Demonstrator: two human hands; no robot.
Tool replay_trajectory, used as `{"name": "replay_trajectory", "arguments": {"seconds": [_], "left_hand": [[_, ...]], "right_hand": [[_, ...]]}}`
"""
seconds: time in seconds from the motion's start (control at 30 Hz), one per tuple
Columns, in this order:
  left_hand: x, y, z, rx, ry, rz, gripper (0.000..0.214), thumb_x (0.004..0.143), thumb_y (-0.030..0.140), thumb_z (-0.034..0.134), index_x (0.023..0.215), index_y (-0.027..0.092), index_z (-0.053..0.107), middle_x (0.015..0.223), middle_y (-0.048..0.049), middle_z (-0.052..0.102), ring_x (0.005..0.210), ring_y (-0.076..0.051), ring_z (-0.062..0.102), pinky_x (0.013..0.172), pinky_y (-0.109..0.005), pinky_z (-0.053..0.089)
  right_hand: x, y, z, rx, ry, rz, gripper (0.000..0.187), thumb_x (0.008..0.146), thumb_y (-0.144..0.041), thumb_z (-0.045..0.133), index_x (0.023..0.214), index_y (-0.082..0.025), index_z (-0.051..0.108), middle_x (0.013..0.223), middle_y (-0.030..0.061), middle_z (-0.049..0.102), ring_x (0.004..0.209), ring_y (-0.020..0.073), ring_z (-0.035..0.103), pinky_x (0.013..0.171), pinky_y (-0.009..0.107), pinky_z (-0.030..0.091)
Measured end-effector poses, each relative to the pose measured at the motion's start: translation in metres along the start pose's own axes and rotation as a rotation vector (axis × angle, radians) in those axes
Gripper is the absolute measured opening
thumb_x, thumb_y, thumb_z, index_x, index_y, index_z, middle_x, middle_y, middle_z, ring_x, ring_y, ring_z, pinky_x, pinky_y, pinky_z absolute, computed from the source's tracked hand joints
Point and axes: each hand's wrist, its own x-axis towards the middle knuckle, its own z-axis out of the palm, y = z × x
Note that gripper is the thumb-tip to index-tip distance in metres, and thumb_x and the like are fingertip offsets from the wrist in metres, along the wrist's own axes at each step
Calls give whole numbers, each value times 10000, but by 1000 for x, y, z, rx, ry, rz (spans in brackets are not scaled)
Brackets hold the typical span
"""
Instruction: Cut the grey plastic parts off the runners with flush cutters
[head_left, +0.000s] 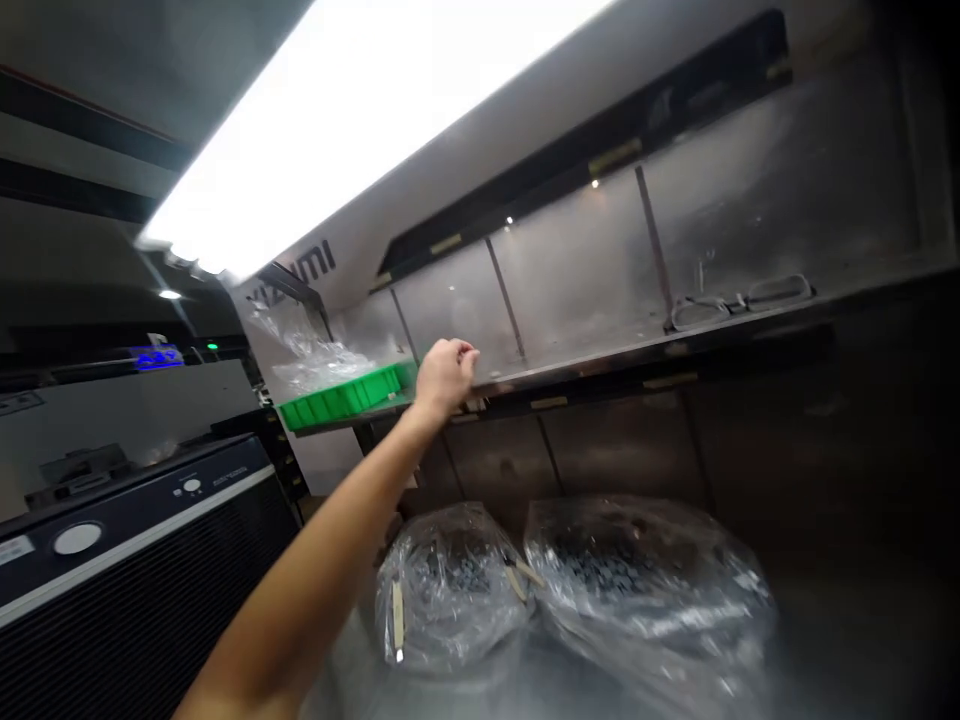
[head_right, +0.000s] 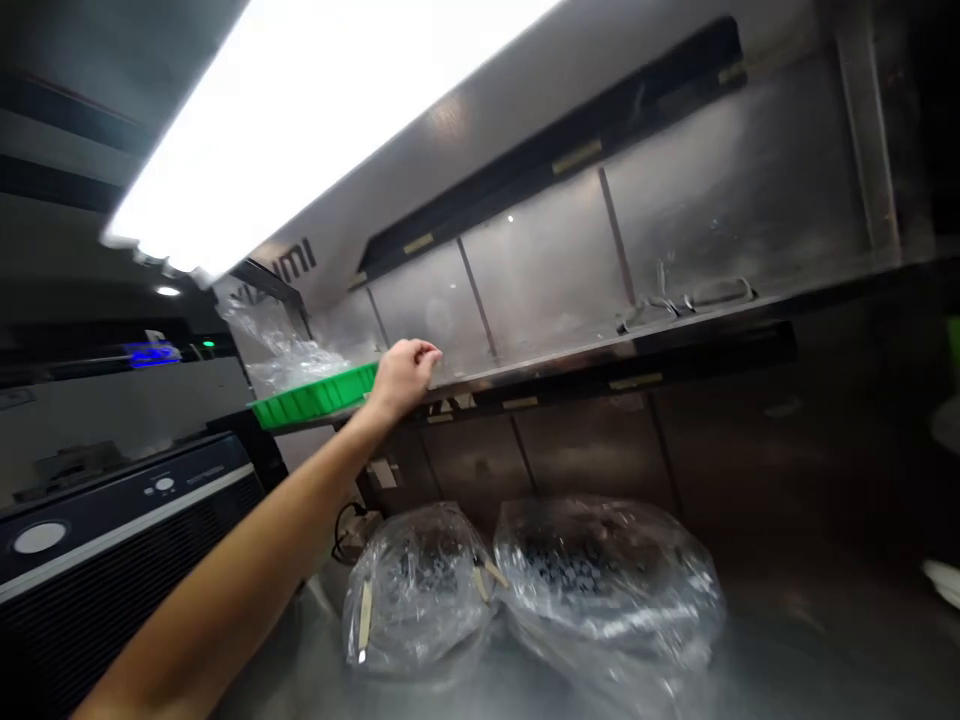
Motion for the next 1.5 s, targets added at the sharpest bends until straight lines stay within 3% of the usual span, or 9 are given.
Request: {"name": "replay_trajectory", "arguments": {"seconds": [0.13,0.23,0.33,0.43,0.5,0.6,0.93,1.17,1.5], "left_hand": [[-2,-2,9,134,-123,-66,385,1025,420,559,1139,77,692,1153,-45,714,1064,-290,684,921,-448,560],[-29,-7,19,219,17,-56,680,1054,454,296,1278,-116,589,1239,-118,692,1311,-406,545,1035,-529,362],[-113,2,32,42,150,158,446,1048,456,407,1318,202,656,1286,-20,687,1249,-285,609,1040,-434,425],[-237,21,52,-268,-584,249,176,945,328,646,1063,255,754,944,-4,765,879,-197,703,808,-319,545],[-306,31,71,-373,-892,206,233,965,264,615,1158,194,724,885,-58,762,774,-187,696,723,-303,553],[-360,34,94,-448,-1044,86,295,969,305,608,1221,162,665,874,-68,710,802,-217,669,751,-349,538],[-365,24,104,-615,-1088,-189,116,983,300,608,934,210,664,923,-29,680,855,-182,602,776,-306,429],[-352,20,95,-1003,-1098,-777,220,920,394,721,891,195,630,839,-6,643,786,-136,539,730,-258,391],[-356,17,100,-1444,-1015,-1356,220,862,284,798,966,131,678,791,-44,732,481,-30,353,497,-213,218]], "right_hand": [[-37,-33,-63,70,-381,243,209,949,-271,570,1072,-256,739,937,56,732,750,230,721,622,338,596],[-40,-36,-79,181,-673,363,178,981,-291,554,955,-202,706,838,33,666,658,167,632,624,312,531],[-42,-26,-77,181,-703,435,253,1002,-333,531,1097,-173,702,889,52,634,707,187,602,643,337,466],[-44,-21,-76,154,-678,461,272,1011,-353,524,1094,-169,706,881,51,605,715,191,576,639,337,413],[-45,-21,-77,130,-666,459,263,1005,-364,540,1065,-173,710,858,42,592,702,189,566,630,335,396],[-46,-21,-77,101,-674,441,269,990,-361,567,1105,-166,713,862,42,603,701,188,579,625,328,399],[-49,-24,-69,108,-731,424,283,981,-360,583,1113,-158,730,884,50,639,677,174,603,598,312,420],[-51,-26,-70,142,-740,403,291,1007,-356,544,1153,-163,706,922,61,644,696,178,614,617,320,440],[-57,-33,-67,177,-697,412,258,1007,-357,544,1147,-194,686,945,44,648,709,173,620,642,335,463]]}}
